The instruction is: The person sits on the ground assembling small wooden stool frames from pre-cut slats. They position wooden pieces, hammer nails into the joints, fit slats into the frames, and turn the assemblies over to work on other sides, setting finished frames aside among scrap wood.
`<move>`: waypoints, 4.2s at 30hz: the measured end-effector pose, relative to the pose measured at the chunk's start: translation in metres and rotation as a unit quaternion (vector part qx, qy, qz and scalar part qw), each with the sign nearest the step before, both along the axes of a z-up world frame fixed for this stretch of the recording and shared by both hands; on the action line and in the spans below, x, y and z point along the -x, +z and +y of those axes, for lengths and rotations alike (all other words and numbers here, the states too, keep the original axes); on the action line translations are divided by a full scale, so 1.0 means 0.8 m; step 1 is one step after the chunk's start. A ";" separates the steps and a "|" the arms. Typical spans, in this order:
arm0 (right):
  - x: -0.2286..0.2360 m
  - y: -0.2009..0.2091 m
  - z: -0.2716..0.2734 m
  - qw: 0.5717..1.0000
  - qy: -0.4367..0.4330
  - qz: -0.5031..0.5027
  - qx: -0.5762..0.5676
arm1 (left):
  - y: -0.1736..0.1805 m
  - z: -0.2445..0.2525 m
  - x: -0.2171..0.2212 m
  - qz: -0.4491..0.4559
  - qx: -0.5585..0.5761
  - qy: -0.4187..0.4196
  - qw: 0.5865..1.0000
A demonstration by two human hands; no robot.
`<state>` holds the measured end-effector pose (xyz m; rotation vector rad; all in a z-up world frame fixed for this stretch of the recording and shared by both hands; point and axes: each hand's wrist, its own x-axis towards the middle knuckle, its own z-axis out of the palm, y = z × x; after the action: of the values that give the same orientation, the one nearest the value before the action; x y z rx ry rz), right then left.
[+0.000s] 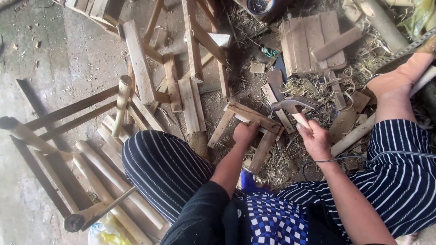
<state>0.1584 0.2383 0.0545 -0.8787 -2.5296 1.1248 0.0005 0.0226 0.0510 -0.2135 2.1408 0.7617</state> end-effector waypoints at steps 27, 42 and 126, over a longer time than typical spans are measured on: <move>-0.010 -0.002 -0.016 0.993 -0.005 -0.055 -0.101 | 0.020 0.004 0.004 -0.019 0.004 0.029 0.999; -0.022 -0.017 -0.016 0.974 0.070 0.035 -0.214 | 0.033 0.007 0.010 -0.031 0.010 0.016 0.999; 0.087 0.011 0.028 0.976 0.051 -0.182 0.107 | 0.136 0.053 0.028 0.162 -0.267 -0.047 0.949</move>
<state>0.0890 0.2606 0.0632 -1.1077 -2.8085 1.4032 -0.0219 0.0646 0.1594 0.3177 2.1291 1.3574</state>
